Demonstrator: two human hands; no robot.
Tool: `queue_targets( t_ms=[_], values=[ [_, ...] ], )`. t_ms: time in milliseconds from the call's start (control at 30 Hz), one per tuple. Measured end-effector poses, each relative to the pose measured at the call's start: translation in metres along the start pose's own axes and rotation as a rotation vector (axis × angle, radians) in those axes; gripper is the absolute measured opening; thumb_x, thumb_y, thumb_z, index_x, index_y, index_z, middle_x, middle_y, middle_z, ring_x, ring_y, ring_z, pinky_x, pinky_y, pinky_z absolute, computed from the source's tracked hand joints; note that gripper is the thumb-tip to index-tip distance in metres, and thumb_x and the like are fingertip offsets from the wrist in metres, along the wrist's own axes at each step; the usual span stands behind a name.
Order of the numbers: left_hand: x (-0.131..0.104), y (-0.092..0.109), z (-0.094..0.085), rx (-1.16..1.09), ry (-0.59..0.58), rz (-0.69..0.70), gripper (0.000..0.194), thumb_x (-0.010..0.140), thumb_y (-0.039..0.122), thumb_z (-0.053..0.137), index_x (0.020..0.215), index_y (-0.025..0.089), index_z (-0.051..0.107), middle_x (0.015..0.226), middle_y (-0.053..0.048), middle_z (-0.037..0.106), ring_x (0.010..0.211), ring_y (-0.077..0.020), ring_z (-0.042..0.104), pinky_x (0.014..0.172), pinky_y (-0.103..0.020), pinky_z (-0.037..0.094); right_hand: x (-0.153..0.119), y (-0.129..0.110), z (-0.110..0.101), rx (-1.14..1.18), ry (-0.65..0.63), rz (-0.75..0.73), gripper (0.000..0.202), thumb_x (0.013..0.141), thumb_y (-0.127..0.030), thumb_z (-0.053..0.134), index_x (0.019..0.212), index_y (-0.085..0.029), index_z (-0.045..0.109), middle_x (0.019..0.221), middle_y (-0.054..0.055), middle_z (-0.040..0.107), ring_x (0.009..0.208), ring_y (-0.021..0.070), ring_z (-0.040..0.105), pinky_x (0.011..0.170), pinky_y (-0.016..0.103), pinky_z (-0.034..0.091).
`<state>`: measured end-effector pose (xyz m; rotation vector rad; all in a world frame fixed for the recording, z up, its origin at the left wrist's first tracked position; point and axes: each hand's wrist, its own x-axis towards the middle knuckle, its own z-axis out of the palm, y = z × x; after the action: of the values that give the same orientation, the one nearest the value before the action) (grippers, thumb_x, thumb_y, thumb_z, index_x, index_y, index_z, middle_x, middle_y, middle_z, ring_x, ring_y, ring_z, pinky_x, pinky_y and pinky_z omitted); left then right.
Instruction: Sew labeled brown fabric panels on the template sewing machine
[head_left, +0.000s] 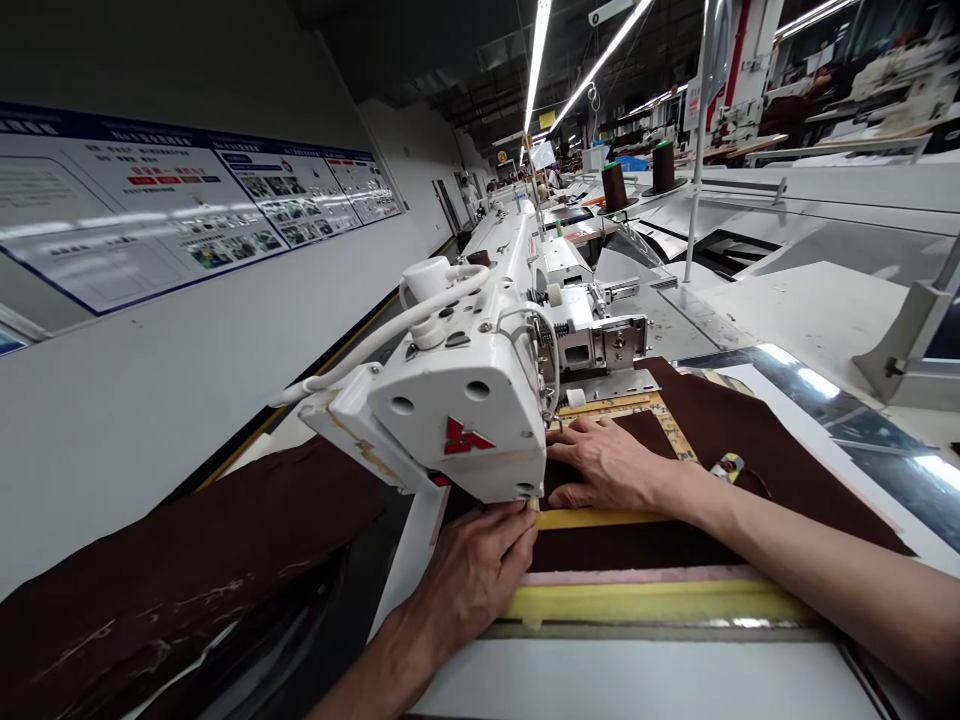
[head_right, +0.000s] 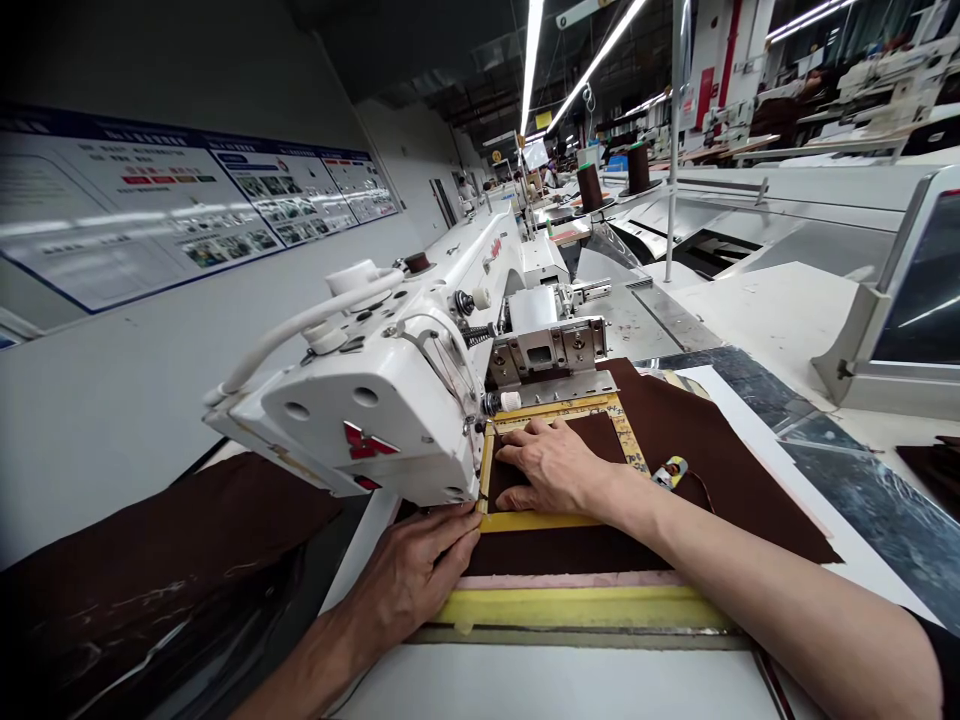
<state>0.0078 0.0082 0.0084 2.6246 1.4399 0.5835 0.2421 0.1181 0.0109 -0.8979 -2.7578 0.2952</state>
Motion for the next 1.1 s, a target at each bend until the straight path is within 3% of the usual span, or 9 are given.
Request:
queue_targets(
  t_ms=[600,1100],
  values=[
    [0.0,-0.006,0.001,-0.012,-0.034,-0.002,0.03,0.101,0.023,0.053,0.128,0.026,0.067,0.124,-0.002,0.073,0.109,-0.0188,0.071,0.1,-0.032,0.057,0.004,0.005,0.003,-0.025,-0.009,0.011,0.058,0.092,-0.067,0.055,0.132,-0.025,0.063,0.138,0.011,0.06,0.113,0.0341,0.055,0.093,0.047,0.043],
    [-0.001,-0.011,-0.003,0.011,-0.059,-0.03,0.033,0.102,0.024,0.05,0.131,0.029,0.066,0.122,0.0,0.074,0.107,-0.0208,0.071,0.095,-0.037,0.059,0.009,0.003,0.001,-0.021,-0.003,-0.002,0.056,0.094,-0.064,0.056,0.131,-0.023,0.064,0.137,0.01,0.061,0.116,0.0343,0.054,0.097,0.047,0.042]
  ],
)
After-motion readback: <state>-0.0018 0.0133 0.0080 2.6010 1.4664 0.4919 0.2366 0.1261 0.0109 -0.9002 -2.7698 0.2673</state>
